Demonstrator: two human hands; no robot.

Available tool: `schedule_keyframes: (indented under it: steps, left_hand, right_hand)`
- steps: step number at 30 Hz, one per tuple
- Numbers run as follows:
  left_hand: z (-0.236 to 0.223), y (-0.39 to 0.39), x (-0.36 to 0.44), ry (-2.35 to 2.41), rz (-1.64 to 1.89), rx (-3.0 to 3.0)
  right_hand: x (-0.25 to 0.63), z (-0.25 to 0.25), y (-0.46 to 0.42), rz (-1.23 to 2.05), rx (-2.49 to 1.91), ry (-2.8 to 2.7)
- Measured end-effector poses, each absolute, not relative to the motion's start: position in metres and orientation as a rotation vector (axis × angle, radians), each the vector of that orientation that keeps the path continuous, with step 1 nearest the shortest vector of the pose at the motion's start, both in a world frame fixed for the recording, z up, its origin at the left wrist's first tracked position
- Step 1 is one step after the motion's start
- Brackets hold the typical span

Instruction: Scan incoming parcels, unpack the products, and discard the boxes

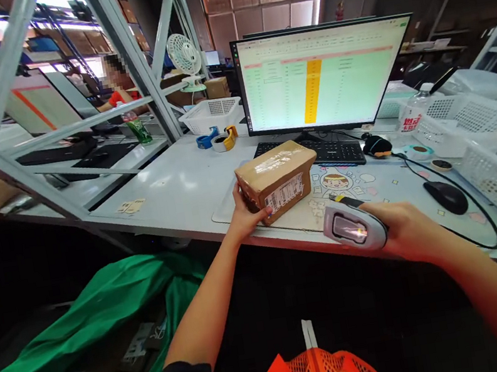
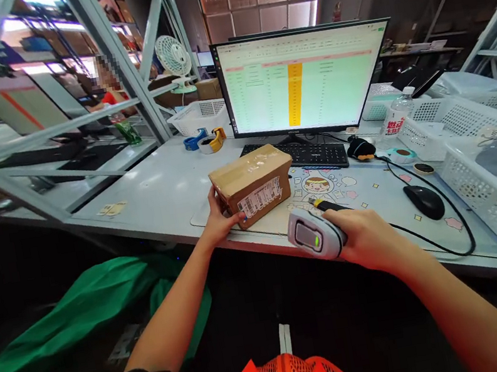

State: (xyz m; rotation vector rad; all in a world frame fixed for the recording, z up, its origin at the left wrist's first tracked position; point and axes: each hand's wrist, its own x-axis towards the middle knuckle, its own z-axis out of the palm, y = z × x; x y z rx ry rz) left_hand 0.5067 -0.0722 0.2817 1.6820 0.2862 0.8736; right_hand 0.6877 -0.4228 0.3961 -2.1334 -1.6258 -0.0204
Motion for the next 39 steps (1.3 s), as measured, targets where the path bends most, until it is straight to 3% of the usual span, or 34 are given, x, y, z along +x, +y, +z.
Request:
schedule_keyframes:
  steps: [10,16,21,27,39]
  left_hand:
    - [0.277,-0.066,0.502,0.281,0.914,1.659]
    - [0.276,-0.070,0.502,0.356,0.928,1.666]
    - [0.273,-0.070,0.500,0.505,0.976,1.709]
    - [0.274,-0.063,0.498,0.539,0.944,1.681]
    - [0.273,-0.062,0.497,0.471,0.937,1.630]
  right_hand:
    - [0.830,0.334,-0.386,-0.175,-2.894,-0.970]
    - [0.852,0.331,-0.381,-0.079,-2.937,-0.870]
    - [0.846,0.371,-0.345,-0.389,-2.773,-0.924]
    - [0.861,0.374,-0.263,-0.022,-2.762,-1.042]
    - [0.876,0.360,-0.220,0.059,-2.873,-0.901]
